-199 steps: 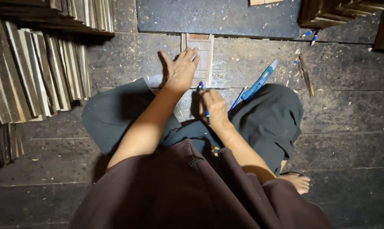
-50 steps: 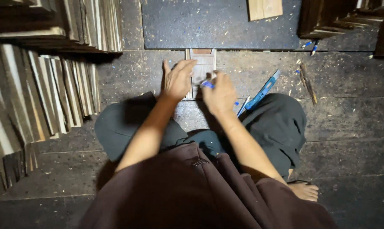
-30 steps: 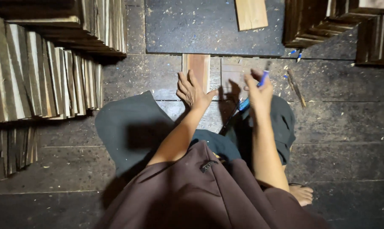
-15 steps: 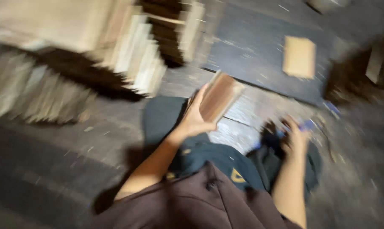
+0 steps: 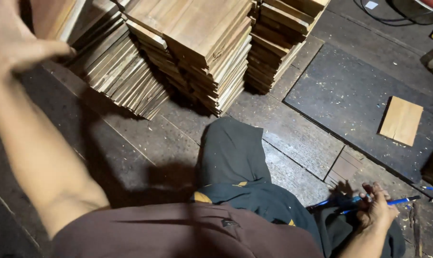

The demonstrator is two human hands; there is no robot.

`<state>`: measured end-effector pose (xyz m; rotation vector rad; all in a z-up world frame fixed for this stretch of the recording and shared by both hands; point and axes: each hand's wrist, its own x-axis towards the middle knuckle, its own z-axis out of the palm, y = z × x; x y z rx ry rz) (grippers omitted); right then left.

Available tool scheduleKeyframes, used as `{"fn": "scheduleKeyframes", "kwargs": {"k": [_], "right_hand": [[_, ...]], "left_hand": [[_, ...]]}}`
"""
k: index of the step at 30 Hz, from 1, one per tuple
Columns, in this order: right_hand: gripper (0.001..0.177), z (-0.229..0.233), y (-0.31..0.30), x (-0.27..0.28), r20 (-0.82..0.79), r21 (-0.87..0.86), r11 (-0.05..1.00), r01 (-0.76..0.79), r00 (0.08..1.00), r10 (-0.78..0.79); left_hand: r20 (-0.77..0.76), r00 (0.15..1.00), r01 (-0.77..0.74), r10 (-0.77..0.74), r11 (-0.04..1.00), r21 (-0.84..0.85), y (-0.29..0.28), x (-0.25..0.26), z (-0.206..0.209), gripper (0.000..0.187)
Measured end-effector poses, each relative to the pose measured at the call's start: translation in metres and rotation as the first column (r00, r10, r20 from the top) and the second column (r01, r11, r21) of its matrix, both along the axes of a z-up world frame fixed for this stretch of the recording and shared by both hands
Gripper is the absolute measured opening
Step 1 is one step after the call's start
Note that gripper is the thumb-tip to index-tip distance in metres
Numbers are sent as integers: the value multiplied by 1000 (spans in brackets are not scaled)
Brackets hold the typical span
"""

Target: Marking lines on wooden boards using a pencil and a template for future processing

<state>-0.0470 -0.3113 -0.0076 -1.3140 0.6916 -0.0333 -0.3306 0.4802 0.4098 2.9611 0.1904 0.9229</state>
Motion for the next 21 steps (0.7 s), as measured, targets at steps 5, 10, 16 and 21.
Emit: {"fn": "scheduleKeyframes", "kwargs": {"k": [5, 10, 16, 21], "right_hand": [[39, -8, -1, 2, -34, -64, 996, -60, 998, 58], [22, -19, -4, 4, -17, -64, 996, -67, 998, 66], [23, -5, 8, 0, -40, -215, 977, 5, 999, -14], [30, 70, 17, -3, 128, -270, 939, 214, 974, -185]], "left_hand": [[-567, 780, -489, 267, 825, -284, 41, 30, -11, 119], [-452, 882, -301, 134, 897, -322, 65, 24, -19, 111], [-752, 459, 290, -473, 880, -377, 263, 80, -235, 68], [-277, 789, 429, -548, 816, -388, 74, 284, -286, 46]]}}
